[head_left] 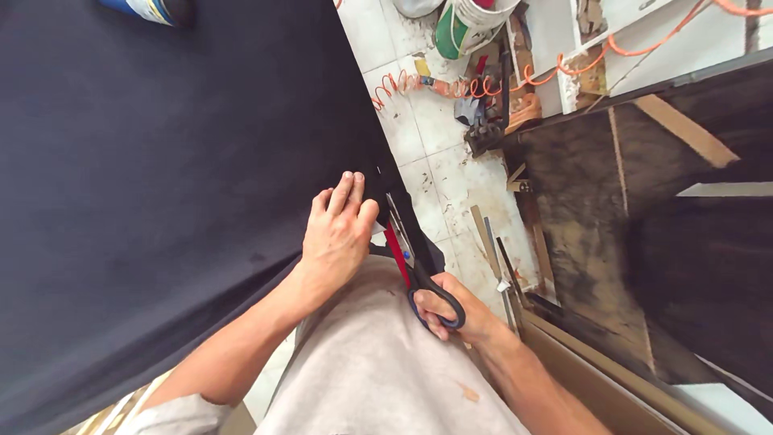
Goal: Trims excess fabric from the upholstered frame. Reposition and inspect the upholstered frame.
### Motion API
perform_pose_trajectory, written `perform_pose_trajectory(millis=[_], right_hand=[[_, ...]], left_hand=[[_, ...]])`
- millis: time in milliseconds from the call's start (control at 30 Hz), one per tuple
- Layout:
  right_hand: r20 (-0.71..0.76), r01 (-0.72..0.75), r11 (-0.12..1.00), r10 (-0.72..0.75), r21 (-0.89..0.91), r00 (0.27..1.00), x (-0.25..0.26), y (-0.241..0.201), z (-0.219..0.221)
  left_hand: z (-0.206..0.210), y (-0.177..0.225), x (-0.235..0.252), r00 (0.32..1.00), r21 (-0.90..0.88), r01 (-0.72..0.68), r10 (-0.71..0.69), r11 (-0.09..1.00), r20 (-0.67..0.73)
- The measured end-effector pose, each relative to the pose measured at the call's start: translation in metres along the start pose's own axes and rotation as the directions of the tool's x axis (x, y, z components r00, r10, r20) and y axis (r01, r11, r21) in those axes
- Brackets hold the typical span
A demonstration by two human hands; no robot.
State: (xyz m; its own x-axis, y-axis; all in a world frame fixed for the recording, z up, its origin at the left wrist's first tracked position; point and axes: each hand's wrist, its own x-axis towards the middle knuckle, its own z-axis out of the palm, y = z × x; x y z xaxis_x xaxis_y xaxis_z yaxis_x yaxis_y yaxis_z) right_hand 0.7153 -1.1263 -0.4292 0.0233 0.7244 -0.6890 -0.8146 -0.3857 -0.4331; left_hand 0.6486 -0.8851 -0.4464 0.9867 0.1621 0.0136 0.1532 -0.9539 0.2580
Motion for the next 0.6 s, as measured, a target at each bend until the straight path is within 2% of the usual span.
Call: perform_pose_trajectory(millis=[133, 600], right_hand=[[-0.027, 0.002, 1.0, -0.002, -0.022, 1.0, 0.003, -0.004, 0.006], [0.024, -0.009, 1.0, 0.009, -0.022, 1.0, 0.013, -0.021, 0.003]], left_hand=[[-0.001, -0.002, 0.001, 1.0, -0.025, 0.004, -0.004, 1.0, -0.008], [-0.003, -0.01, 0.0, 1.0, -0.134, 0.012, -0.015, 0.991, -0.019]])
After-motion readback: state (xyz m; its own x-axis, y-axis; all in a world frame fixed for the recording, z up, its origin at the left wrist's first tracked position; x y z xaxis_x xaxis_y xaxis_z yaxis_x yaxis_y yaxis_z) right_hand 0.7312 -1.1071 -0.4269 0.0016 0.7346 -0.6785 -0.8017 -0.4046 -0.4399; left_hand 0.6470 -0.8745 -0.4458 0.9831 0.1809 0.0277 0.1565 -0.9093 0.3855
